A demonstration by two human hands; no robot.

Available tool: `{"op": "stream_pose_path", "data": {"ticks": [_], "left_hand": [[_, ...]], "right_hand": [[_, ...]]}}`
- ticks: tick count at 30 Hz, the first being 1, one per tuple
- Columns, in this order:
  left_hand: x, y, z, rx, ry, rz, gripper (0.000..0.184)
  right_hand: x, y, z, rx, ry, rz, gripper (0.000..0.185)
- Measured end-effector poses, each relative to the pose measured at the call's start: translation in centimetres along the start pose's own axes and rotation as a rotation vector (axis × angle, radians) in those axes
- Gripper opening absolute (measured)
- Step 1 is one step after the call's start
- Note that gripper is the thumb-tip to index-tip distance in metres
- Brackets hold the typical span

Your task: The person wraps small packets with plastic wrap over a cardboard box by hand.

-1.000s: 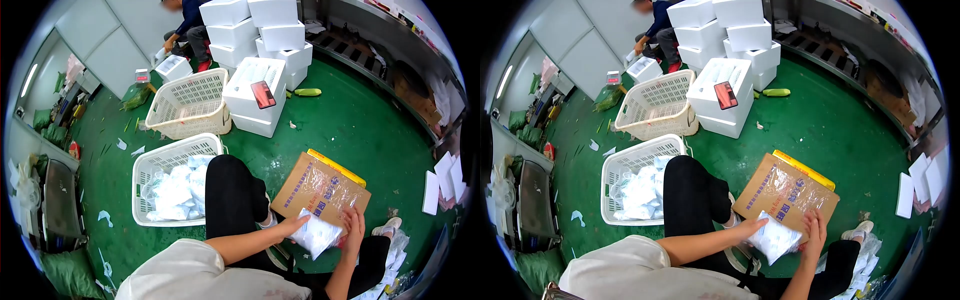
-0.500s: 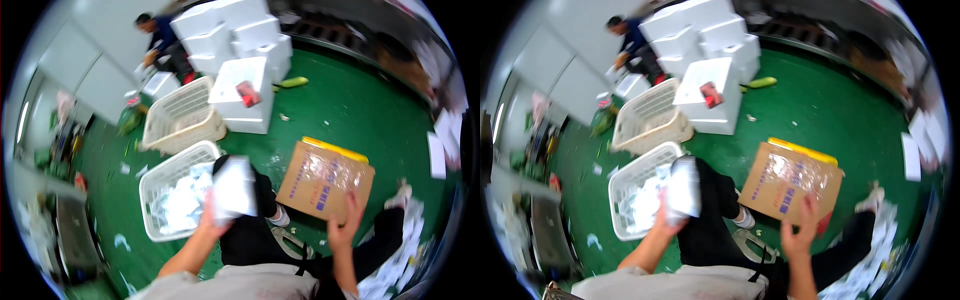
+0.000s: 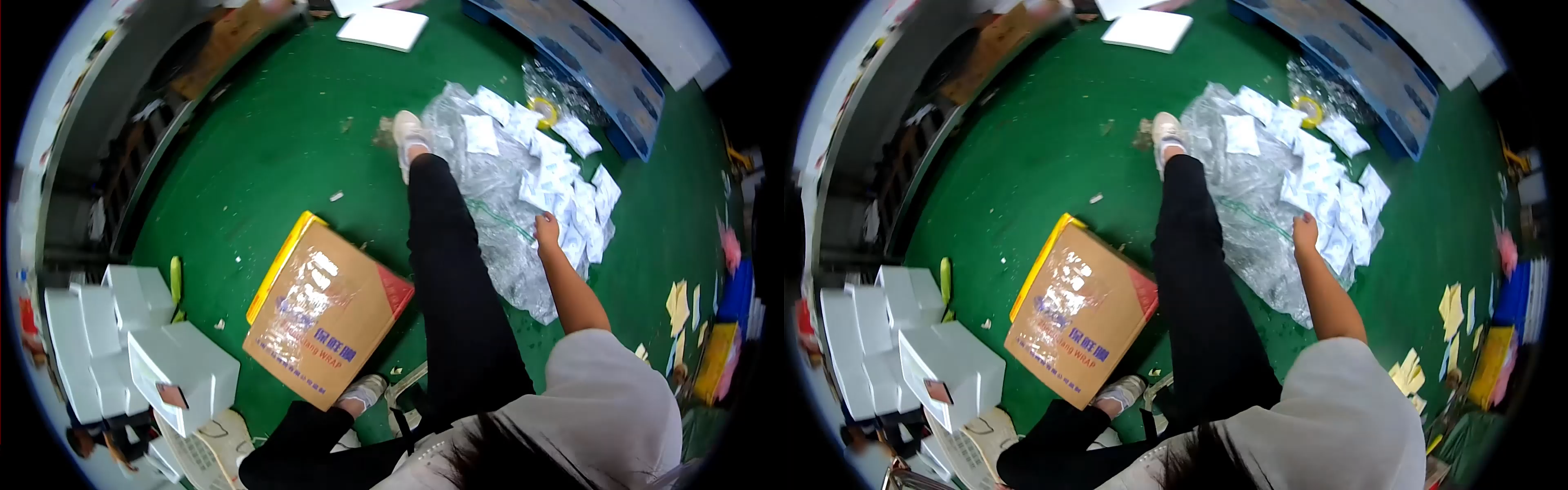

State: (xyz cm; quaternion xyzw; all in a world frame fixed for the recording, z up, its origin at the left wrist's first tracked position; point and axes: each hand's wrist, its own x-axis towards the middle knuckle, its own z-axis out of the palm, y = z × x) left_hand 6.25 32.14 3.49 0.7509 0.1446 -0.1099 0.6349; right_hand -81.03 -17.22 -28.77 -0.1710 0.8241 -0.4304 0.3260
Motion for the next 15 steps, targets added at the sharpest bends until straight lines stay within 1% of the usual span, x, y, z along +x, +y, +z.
{"op": "stream_pose_path", "data": {"ticks": [1,2,3,4,5,6,7,9,10,11,12,13,14,15], "left_hand": [[0.6,0.5,1.9,0.05,-0.031,0.018,0.056],[1.0,0.6,4.0,0.102,-0.061,0.038,0.057],[1.2,0.6,6.2,0.154,-0.094,0.061,0.058],[1.3,0.4,8.2,0.228,-0.126,0.109,0.049],[1.1,0.1,10.1,0.301,-0.151,0.16,0.041],[-0.1,0.3,12.3,0.378,-0.17,0.215,0.035],[-1.4,0.0,14.5,0.528,-0.19,0.207,0.032],[-2.8,-3.5,18.8,0.499,-0.309,0.327,0.041],[-3.3,-5.0,20.5,0.569,-0.265,0.178,0.043],[-4.1,-7.3,21.7,0.548,-0.288,0.137,0.042],[-6.3,-8.8,23.1,0.519,-0.368,0.092,0.042],[-5.5,-11.2,23.1,0.478,-0.405,0.083,0.037],[-7.2,-12.2,24.9,0.417,-0.464,0.023,0.033],[-8.6,-13.7,26.6,0.502,-0.426,0.107,0.032]], "right_hand": [[1.2,1.3,-0.5,-0.126,0.214,-0.111,0.066],[3.1,2.3,-0.9,-0.275,0.367,-0.222,0.068],[4.4,1.7,-1.0,-0.431,0.511,-0.335,0.071],[5.9,0.7,-1.3,-0.507,0.527,-0.447,0.08],[6.3,-2.2,-1.4,-0.583,0.531,-0.56,0.09],[7.6,-4.0,-0.9,-0.709,0.53,-0.593,0.099],[9.0,-5.8,-0.3,-0.839,0.516,-0.625,0.108],[11.6,-8.7,1.3,-1.017,0.453,-0.299,0.122],[14.2,-8.2,1.7,-1.01,0.378,-0.142,0.135],[22.9,-1.5,1.4,-1.002,0.389,-0.076,0.142],[22.8,-2.3,1.7,-1.078,0.339,-0.003,0.145],[21.7,-3.1,1.7,-1.099,0.333,0.033,0.146],[23.5,-1.9,1.1,-1.066,0.296,0.006,0.149],[26.8,0.5,0.9,-1.136,0.29,-0.032,0.131]]}}
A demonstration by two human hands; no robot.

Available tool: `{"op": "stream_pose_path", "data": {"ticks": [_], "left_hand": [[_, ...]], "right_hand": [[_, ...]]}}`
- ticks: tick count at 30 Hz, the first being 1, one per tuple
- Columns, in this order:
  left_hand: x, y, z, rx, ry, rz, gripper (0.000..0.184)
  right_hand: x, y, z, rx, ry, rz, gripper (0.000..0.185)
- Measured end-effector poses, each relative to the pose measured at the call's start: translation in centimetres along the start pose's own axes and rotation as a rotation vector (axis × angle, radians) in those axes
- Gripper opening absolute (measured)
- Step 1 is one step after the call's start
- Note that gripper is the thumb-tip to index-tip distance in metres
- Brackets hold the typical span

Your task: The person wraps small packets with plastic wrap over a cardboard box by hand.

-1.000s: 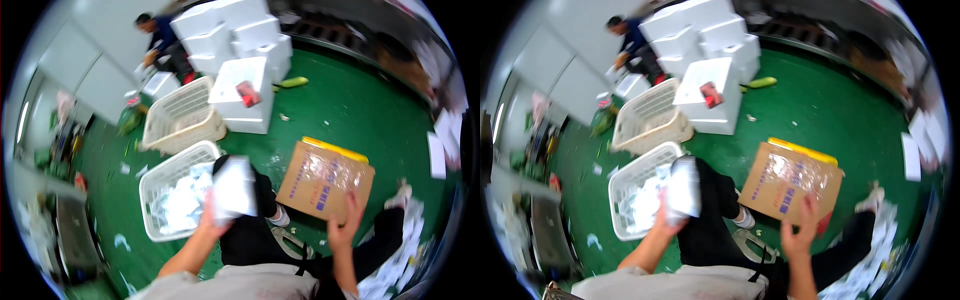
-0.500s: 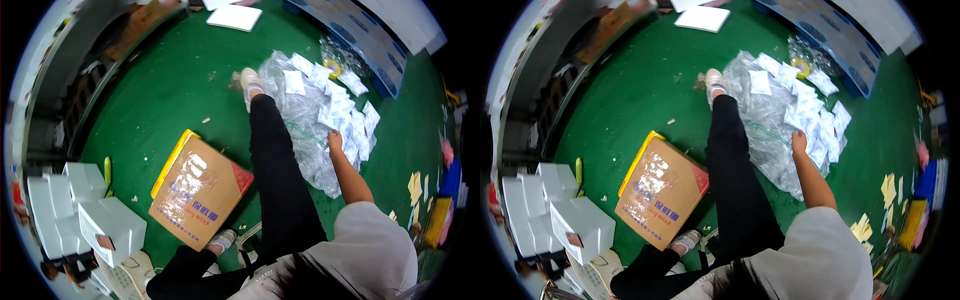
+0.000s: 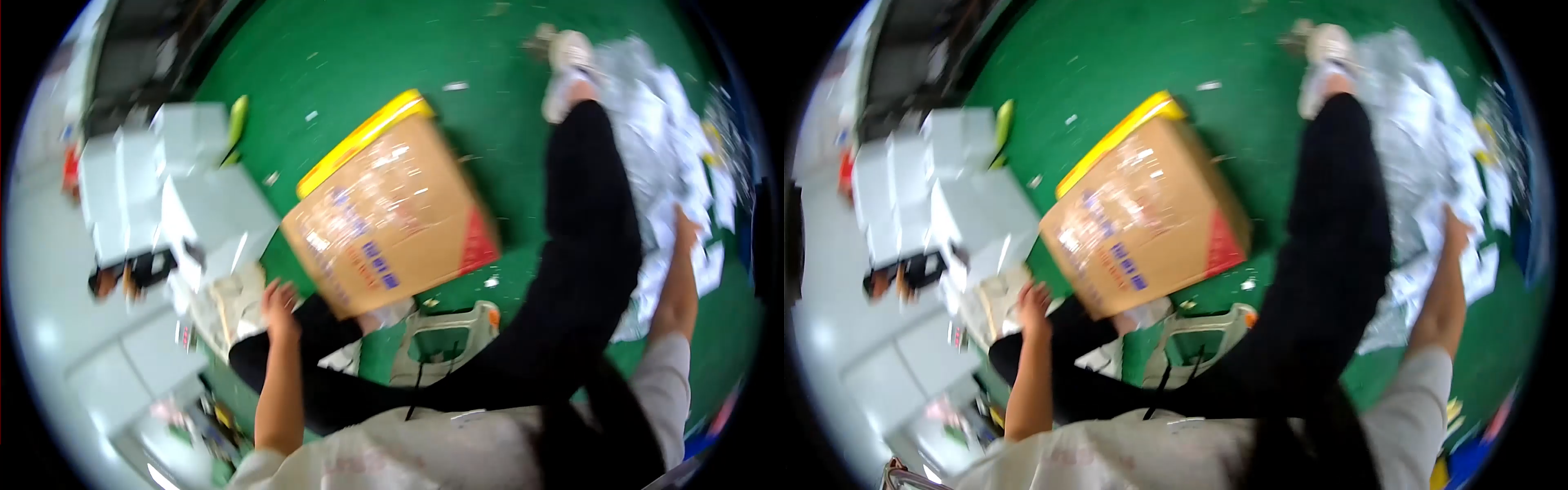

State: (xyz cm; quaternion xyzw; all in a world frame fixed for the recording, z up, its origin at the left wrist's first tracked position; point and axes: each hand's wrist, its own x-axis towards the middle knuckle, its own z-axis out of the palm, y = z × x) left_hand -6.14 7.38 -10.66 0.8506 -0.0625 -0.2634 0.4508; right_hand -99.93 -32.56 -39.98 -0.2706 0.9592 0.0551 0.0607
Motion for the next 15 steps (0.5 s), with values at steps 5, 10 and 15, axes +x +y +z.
{"op": "stream_pose_path", "data": {"ticks": [5,10,15], "left_hand": [[1.4,-4.2,8.4,0.104,0.134,0.127,0.041],[-1.2,-3.2,15.7,0.799,0.553,0.338,0.052],[0.5,-5.9,16.3,0.748,0.454,0.29,0.058]], "right_hand": [[-10.3,-5.3,-10.4,1.338,-0.865,-0.073,0.071],[-31.6,-17.9,-27.4,0.856,-0.48,-1.421,0.092],[-58.4,-25.9,-31.3,0.407,-0.309,-2.215,0.095]]}}
